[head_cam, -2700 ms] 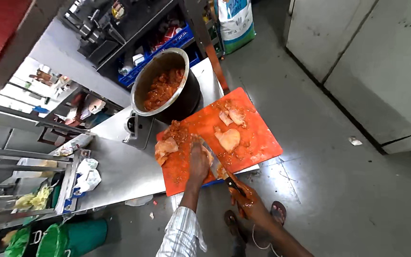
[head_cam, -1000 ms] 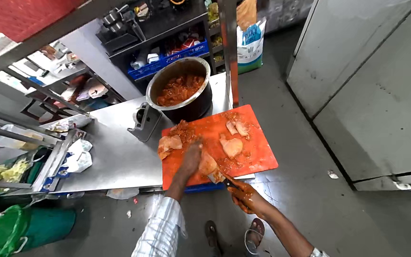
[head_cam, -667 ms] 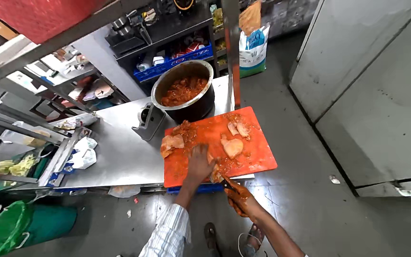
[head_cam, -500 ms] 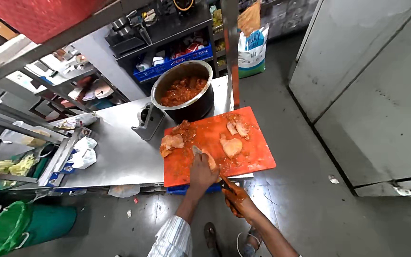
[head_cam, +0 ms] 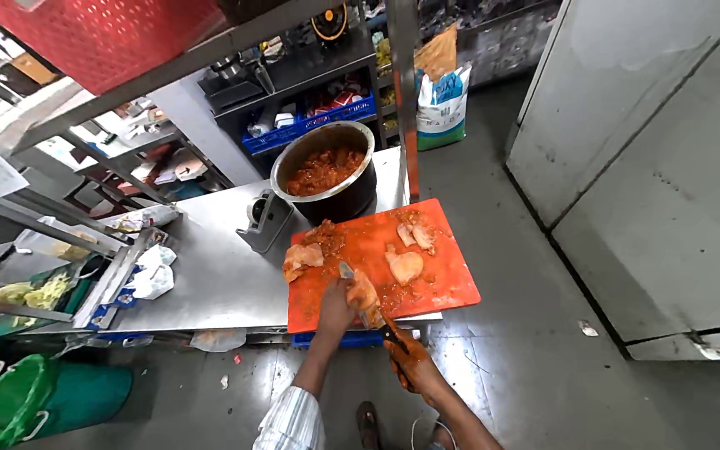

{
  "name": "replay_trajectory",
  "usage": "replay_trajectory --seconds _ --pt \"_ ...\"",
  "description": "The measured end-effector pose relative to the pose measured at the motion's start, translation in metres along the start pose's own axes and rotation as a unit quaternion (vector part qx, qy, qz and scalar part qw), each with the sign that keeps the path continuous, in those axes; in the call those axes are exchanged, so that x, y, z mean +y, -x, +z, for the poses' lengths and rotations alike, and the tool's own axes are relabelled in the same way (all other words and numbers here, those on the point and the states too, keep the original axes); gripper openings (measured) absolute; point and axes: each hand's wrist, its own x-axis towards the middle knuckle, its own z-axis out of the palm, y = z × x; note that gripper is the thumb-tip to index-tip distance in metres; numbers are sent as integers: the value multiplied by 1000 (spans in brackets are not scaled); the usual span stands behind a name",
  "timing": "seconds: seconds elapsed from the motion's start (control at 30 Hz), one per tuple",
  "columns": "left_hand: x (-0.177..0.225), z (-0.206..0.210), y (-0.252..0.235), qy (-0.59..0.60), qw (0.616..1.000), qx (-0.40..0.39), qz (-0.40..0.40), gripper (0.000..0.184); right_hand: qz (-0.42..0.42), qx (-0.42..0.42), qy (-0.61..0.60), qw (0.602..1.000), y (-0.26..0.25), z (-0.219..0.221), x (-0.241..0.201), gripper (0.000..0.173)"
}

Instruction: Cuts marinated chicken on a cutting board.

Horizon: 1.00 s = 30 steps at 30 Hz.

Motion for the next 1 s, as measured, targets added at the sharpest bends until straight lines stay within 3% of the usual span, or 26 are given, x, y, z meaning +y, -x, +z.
replay_trajectory --seconds 0.13,0.23,0.3,0.37,0.5,0.57,0.63,0.8,0.9,1.0 --pt "0 -10 -9 -37 994 -37 92 37 -34 22 110 993 3 4 2 58" --pt "10 -35 -42 -118 965 -147 184 49 -49 38 184 981 4 5 1 57" --pt "15 -43 -72 -174 935 -235 202 52 -44 37 185 981 3 4 3 58" --pt "22 -47 -89 -202 922 -262 203 52 -44 32 143 988 2 3 5 59" --pt "28 -47 -68 -141 957 -155 200 39 -18 7 2 1000 6 5 7 61" --pt "33 -41 -33 -126 967 -65 212 43 -12 8 -17 1000 5 8 7 61" --pt "33 -17 -25 -140 967 -27 211 50 -7 11 -14 1000 4 10 8 62" --pt "39 33 -40 -188 965 -36 181 67 -7 13 -17 1000 5 11 9 63" --pt "30 49 -51 -204 962 -35 177 68 -1 16 -28 999 10 13 12 62" --pt "44 27 -34 -164 972 -38 166 66 -15 12 -38 999 12 14 13 62"
